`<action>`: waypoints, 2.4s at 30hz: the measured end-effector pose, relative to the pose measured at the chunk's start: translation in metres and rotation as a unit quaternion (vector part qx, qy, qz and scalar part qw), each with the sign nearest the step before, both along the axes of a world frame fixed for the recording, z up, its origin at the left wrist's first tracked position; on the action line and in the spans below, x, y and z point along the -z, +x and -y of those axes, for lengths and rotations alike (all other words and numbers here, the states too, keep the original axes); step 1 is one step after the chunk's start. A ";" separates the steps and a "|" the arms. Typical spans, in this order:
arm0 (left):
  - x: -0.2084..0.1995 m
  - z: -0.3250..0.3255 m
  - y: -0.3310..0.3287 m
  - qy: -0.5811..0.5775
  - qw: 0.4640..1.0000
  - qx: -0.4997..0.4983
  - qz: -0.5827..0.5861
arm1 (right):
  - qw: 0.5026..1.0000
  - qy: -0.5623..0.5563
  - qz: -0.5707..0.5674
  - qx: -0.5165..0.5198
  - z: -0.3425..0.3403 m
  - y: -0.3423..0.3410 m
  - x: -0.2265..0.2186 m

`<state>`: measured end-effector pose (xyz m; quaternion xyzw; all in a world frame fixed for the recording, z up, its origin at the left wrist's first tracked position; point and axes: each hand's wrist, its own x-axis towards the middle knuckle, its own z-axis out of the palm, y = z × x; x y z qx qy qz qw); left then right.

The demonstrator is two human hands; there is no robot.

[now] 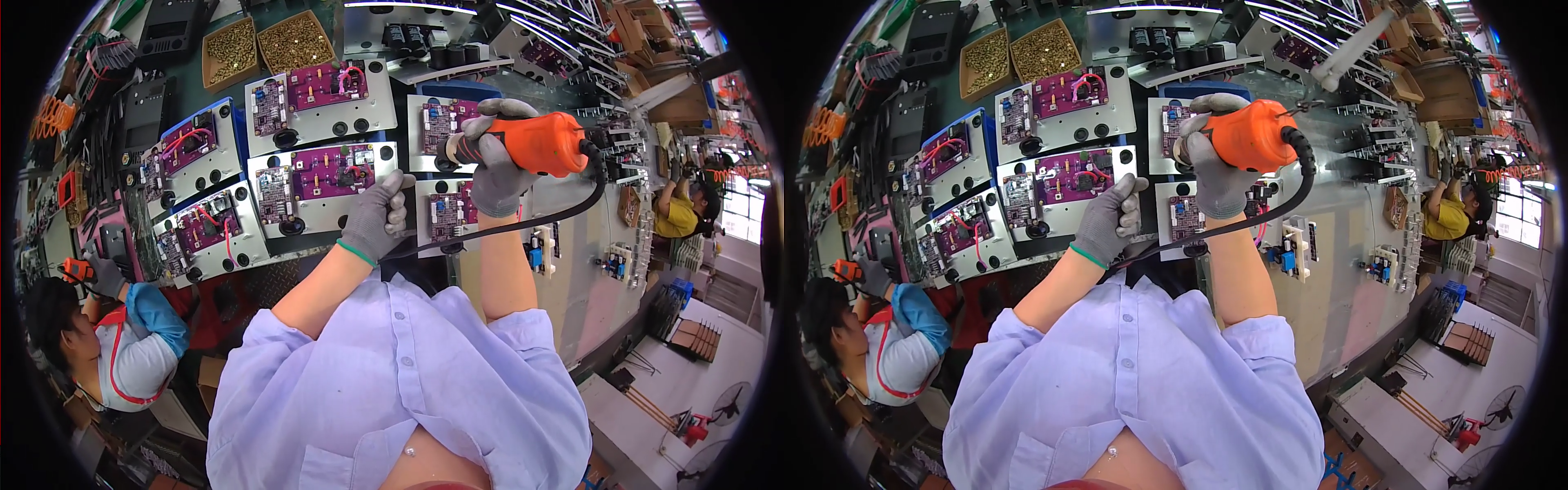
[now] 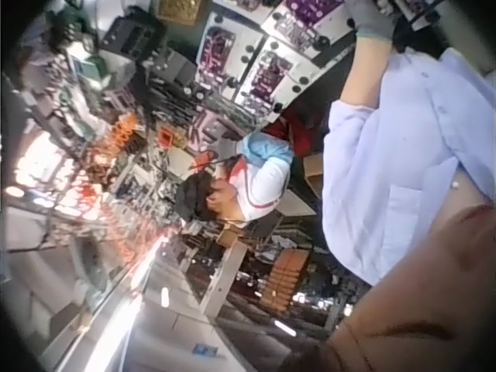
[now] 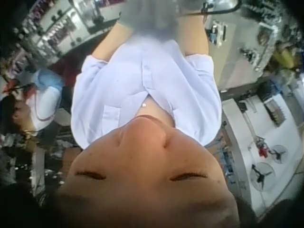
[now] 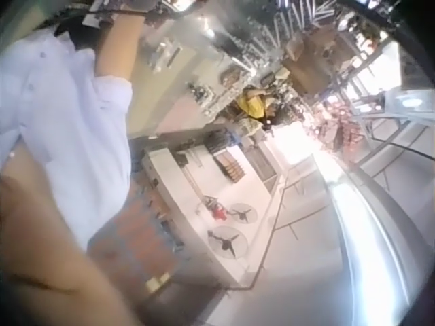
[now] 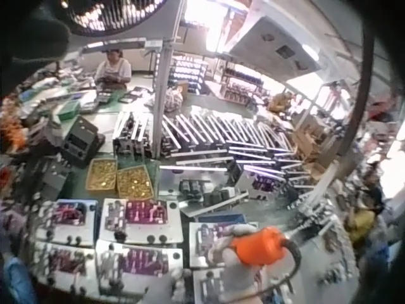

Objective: Use an electric screwdriver to secure components onto circuit boards and organize completed units.

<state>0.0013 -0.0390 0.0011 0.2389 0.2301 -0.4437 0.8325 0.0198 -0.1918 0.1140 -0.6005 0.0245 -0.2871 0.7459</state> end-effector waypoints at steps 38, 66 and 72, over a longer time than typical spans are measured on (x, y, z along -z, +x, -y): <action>-0.006 0.027 0.016 -0.214 0.963 -0.074 -0.148 | 0.965 0.050 0.213 -0.144 0.011 -0.037 -0.027; -0.009 0.007 -0.010 -0.025 0.999 -0.015 -0.019 | 0.997 0.013 0.076 0.003 0.031 0.064 0.009; -0.005 0.006 -0.010 -0.034 0.998 -0.009 -0.043 | 0.998 0.017 0.040 0.039 0.030 0.077 0.011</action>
